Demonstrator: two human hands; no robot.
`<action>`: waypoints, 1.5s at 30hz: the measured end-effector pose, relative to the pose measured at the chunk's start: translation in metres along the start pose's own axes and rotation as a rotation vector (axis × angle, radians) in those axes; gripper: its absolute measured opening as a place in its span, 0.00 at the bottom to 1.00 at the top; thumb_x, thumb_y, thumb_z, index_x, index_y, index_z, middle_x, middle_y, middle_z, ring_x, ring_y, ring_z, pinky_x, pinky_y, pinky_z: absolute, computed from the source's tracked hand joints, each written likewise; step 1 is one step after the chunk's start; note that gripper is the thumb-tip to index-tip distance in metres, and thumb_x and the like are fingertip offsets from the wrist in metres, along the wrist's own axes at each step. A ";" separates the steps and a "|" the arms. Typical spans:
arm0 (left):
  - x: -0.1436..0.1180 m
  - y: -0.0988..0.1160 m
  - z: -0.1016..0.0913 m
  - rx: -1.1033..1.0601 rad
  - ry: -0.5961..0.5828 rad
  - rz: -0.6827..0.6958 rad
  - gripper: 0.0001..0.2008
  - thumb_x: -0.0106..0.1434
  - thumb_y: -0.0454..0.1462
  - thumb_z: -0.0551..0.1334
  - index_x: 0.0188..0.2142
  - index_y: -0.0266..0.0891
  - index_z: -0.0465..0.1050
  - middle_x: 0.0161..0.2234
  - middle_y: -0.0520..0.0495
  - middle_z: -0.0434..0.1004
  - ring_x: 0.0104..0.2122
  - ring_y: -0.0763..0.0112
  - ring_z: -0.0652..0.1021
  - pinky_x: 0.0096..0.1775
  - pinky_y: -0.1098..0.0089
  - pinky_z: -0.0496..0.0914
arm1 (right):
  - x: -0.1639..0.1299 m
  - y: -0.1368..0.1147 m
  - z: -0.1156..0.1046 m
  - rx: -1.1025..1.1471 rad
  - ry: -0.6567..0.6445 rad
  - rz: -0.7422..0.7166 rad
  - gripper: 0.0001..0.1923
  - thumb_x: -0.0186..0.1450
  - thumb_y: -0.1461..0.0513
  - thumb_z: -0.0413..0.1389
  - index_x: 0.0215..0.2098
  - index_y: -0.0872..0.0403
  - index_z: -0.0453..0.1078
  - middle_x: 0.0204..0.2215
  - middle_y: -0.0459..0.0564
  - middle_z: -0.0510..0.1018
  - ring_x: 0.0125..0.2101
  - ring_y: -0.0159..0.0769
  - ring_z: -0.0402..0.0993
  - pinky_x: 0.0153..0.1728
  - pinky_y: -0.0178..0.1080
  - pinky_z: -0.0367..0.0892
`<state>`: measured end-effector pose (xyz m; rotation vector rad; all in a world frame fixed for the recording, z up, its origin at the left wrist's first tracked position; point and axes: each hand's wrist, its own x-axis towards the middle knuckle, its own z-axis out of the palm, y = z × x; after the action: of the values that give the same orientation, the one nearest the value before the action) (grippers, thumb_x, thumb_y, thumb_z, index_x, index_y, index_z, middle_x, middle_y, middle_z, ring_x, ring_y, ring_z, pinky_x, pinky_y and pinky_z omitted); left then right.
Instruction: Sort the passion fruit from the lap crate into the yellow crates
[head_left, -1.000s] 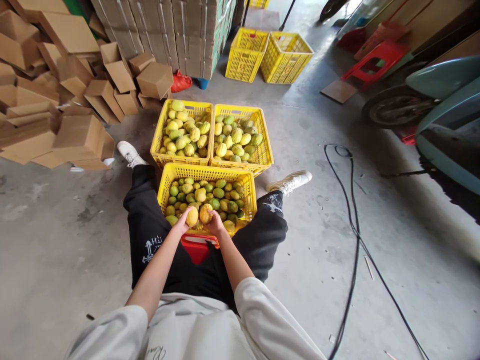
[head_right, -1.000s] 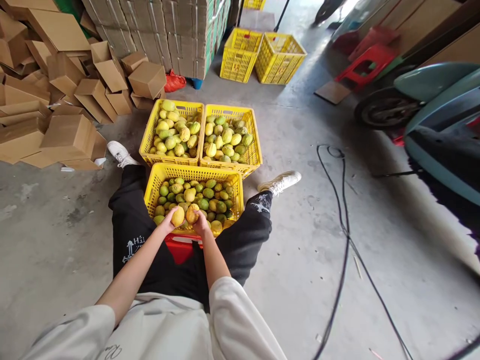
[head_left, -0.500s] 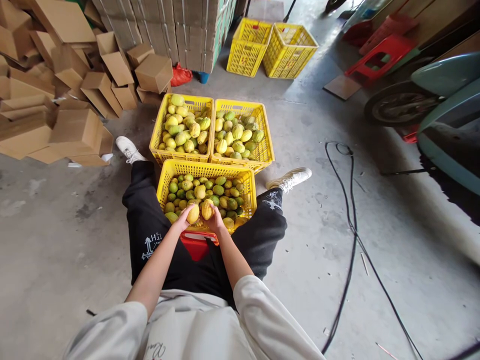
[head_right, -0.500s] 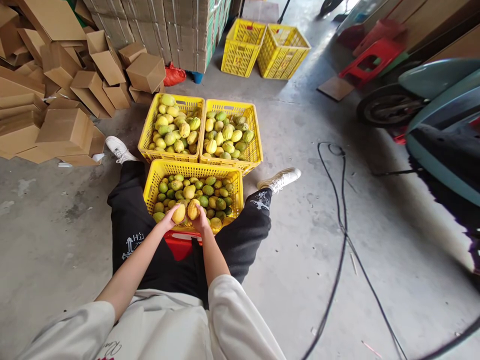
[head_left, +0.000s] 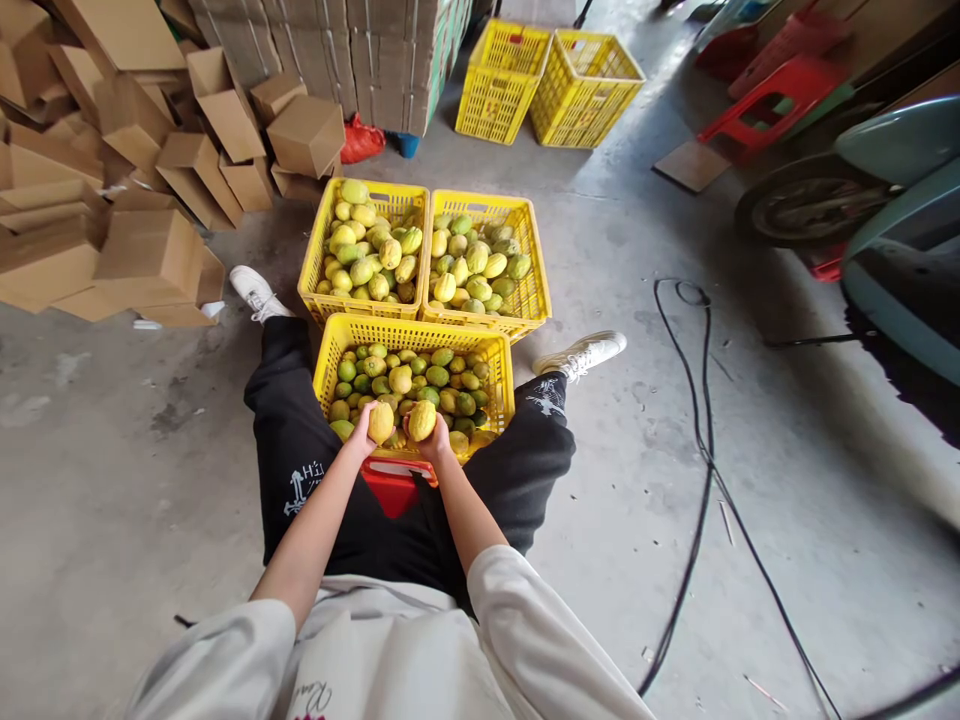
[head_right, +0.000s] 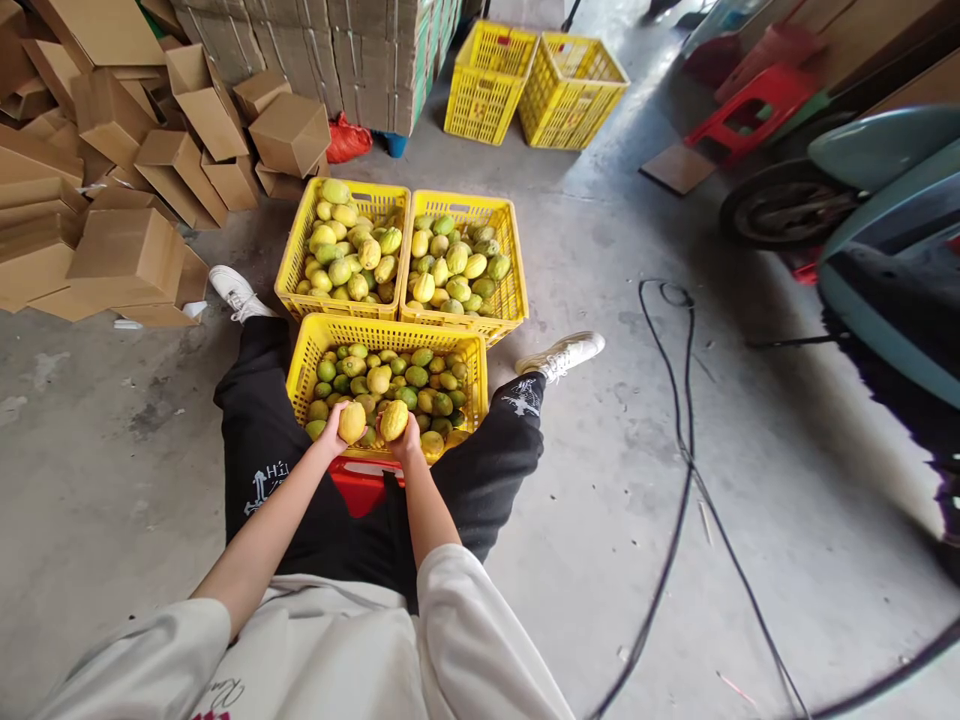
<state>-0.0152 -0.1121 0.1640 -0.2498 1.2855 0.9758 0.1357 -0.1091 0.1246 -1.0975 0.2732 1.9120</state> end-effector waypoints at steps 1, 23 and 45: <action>0.000 0.001 0.000 -0.004 0.000 -0.013 0.10 0.67 0.43 0.61 0.39 0.39 0.72 0.27 0.49 0.76 0.28 0.68 0.79 0.33 0.68 0.79 | 0.000 0.000 0.001 0.013 0.000 -0.004 0.13 0.65 0.56 0.48 0.37 0.53 0.72 0.26 0.50 0.79 0.29 0.42 0.77 0.32 0.46 0.77; 0.001 -0.004 -0.001 0.114 -0.061 0.009 0.11 0.64 0.38 0.67 0.45 0.38 0.74 0.31 0.48 0.79 0.29 0.68 0.80 0.33 0.71 0.76 | 0.001 0.003 -0.002 -0.146 0.036 0.033 0.19 0.68 0.48 0.49 0.33 0.52 0.73 0.23 0.49 0.78 0.31 0.43 0.79 0.32 0.42 0.76; -0.002 -0.008 0.001 0.248 -0.108 0.050 0.10 0.59 0.35 0.70 0.37 0.38 0.71 0.30 0.47 0.78 0.28 0.68 0.80 0.32 0.69 0.78 | 0.000 0.001 -0.004 -0.172 0.070 0.012 0.17 0.66 0.49 0.52 0.33 0.52 0.73 0.26 0.48 0.79 0.27 0.36 0.76 0.27 0.35 0.71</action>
<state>-0.0084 -0.1172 0.1628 0.0267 1.3039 0.8503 0.1376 -0.1115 0.1217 -1.2804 0.1558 1.9385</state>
